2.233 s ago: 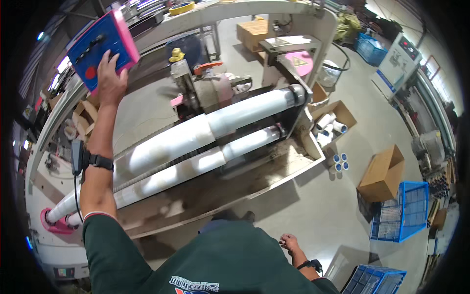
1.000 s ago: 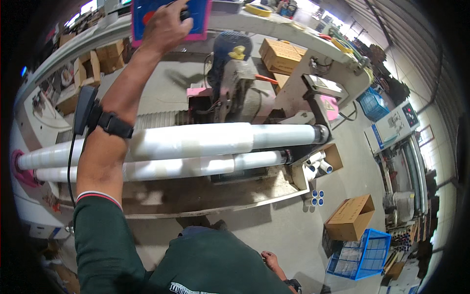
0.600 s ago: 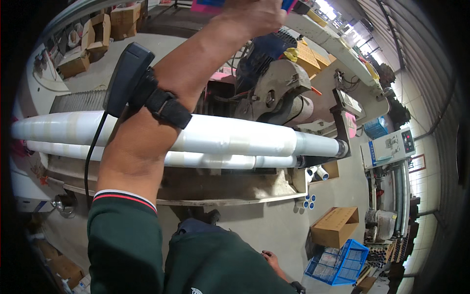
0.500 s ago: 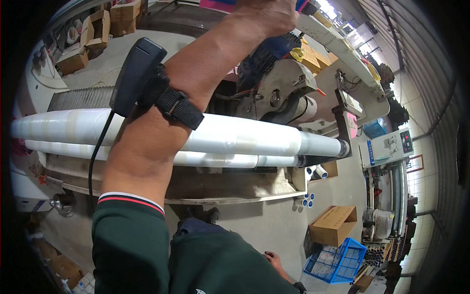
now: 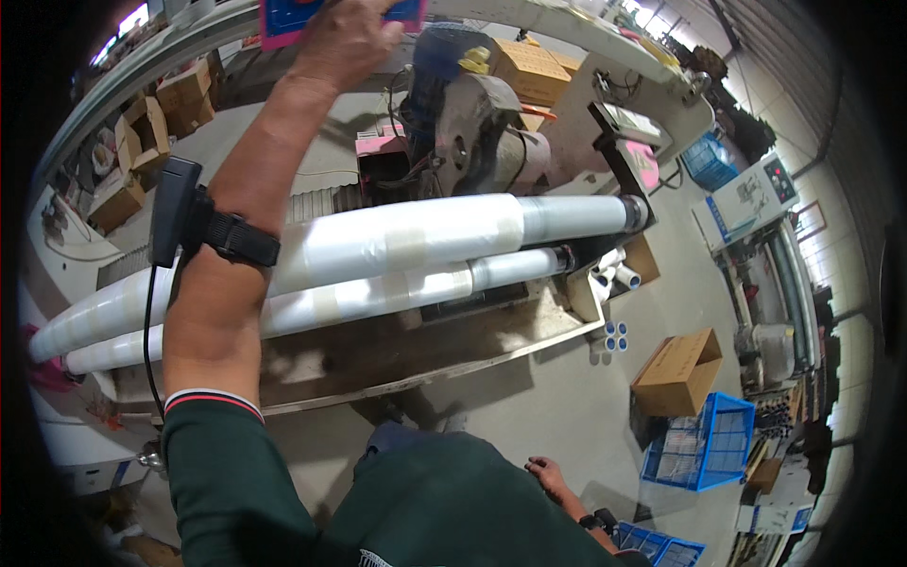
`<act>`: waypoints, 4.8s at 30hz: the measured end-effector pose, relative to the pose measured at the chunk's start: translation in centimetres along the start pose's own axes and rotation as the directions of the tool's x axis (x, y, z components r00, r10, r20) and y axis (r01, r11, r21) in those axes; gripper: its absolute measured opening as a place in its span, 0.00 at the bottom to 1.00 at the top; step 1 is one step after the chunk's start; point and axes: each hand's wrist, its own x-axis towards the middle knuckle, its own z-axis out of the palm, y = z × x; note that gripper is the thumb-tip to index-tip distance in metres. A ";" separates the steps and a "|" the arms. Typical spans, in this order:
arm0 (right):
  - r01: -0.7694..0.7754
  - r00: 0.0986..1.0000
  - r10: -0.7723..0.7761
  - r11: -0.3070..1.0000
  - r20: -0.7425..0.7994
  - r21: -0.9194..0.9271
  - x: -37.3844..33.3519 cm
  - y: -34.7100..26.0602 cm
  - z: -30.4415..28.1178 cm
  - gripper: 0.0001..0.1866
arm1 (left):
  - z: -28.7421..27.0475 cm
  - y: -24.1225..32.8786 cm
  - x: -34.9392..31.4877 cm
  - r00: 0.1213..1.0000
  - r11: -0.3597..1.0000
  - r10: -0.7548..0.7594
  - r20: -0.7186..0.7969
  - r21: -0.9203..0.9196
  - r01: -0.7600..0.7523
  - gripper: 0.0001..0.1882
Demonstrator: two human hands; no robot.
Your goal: The person is seen winding stretch film on to a cylinder by operating a machine.
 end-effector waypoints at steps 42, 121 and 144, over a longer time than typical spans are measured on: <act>-0.129 0.990 0.109 0.958 0.091 0.258 10.0 5.3 -7.7 0.15 | 2.3 -1.6 2.7 0.915 0.913 -0.380 0.136 0.215 0.348 0.25; -0.066 0.995 0.060 0.994 0.081 0.083 13.1 6.3 -4.9 0.17 | 4.6 -9.3 5.2 0.958 0.956 -0.236 0.161 0.216 0.199 0.43; -0.094 0.994 0.075 0.962 0.083 0.255 12.5 8.4 -5.7 0.08 | 3.8 -4.6 4.2 0.821 0.767 -0.540 0.185 -0.294 0.571 0.49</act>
